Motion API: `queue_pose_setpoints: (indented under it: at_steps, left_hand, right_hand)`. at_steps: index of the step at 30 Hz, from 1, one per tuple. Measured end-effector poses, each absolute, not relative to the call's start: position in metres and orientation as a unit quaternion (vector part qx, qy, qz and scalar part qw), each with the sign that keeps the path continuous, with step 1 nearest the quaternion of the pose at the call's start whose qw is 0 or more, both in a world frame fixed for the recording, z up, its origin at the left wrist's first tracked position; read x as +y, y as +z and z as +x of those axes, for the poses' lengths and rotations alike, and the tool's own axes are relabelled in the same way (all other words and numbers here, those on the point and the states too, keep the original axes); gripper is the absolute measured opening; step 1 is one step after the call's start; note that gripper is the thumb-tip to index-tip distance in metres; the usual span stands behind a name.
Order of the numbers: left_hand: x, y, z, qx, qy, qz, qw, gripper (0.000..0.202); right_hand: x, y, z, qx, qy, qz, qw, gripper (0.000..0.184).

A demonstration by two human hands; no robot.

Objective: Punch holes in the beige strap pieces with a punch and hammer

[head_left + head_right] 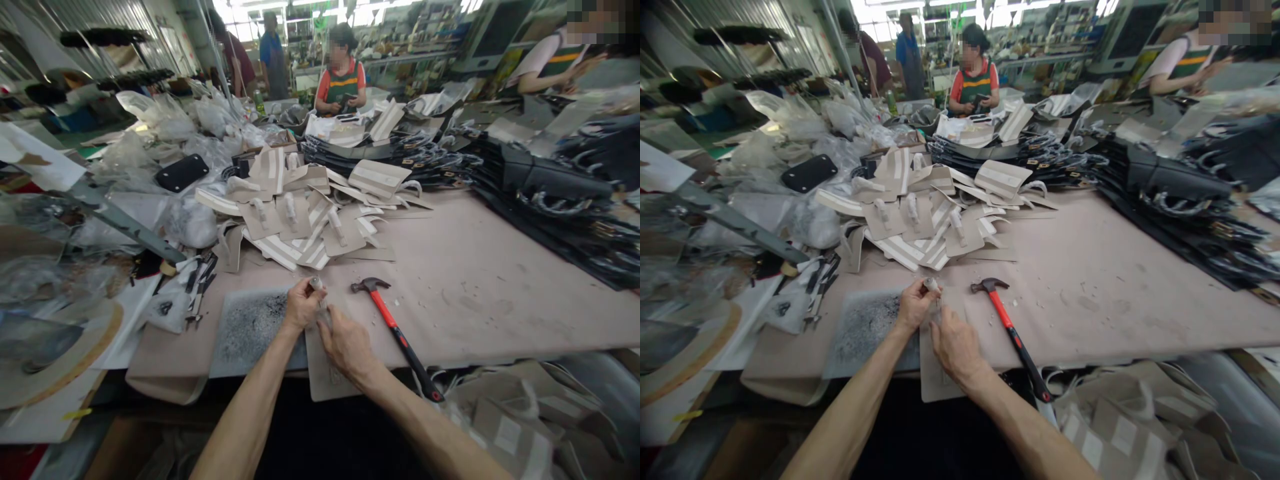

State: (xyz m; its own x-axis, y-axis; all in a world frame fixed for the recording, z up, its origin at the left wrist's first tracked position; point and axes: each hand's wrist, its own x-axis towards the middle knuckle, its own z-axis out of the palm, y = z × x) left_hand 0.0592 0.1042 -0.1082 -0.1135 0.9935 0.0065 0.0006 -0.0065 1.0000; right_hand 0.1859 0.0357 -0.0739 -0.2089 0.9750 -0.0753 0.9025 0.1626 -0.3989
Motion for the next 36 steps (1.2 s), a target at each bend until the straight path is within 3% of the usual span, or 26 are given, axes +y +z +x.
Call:
queue_pose_setpoints:
  at_steps: [6, 9, 11, 14, 17, 22, 25, 28, 30, 33, 36]
  left_hand:
    - [0.105, -0.122, 0.052, 0.532, 0.515, 0.468, 0.482, 0.022]
    - [0.105, -0.126, 0.051, 0.528, 0.515, 0.47, 0.485, 0.023]
    - [0.105, -0.127, 0.051, 0.531, 0.505, 0.477, 0.485, 0.024]
    - [0.104, -0.128, 0.051, 0.535, 0.489, 0.494, 0.48, 0.023]
    - [0.104, -0.128, 0.051, 0.537, 0.48, 0.518, 0.462, 0.021]
    - [0.103, -0.127, 0.054, 0.546, 0.475, 0.546, 0.422, 0.019]
    - [0.1, -0.126, 0.057, 0.554, 0.475, 0.556, 0.396, 0.019]
    - [0.095, -0.124, 0.06, 0.566, 0.47, 0.577, 0.354, 0.018]
    - [0.092, -0.121, 0.06, 0.568, 0.457, 0.603, 0.324, 0.016]
    - [0.089, -0.119, 0.061, 0.555, 0.445, 0.634, 0.301, 0.011]
    - [0.089, -0.119, 0.062, 0.549, 0.452, 0.635, 0.301, 0.012]
  right_hand:
    - [0.034, -0.085, 0.206, -0.73, 0.276, -0.585, 0.222, 0.047]
    - [0.038, -0.088, 0.241, -0.702, 0.214, -0.624, 0.268, 0.045]
    - [0.042, -0.091, 0.271, -0.685, 0.128, -0.674, 0.244, 0.043]
    - [0.044, -0.098, 0.31, -0.67, 0.067, -0.73, 0.117, 0.04]
    - [0.041, -0.107, 0.332, -0.656, 0.129, -0.744, 0.008, 0.036]
    - [0.042, -0.114, 0.333, -0.641, 0.231, -0.732, -0.008, 0.021]
    - [0.045, -0.111, 0.324, -0.591, 0.374, -0.712, 0.061, 0.014]
    - [0.043, -0.1, 0.311, -0.412, 0.604, -0.659, 0.174, 0.015]
    - [0.042, -0.085, 0.302, -0.303, 0.691, -0.62, 0.215, 0.016]
    - [0.041, -0.054, 0.291, -0.363, 0.649, -0.616, 0.26, 0.02]
    - [0.04, -0.03, 0.286, -0.58, 0.426, -0.62, 0.312, 0.029]
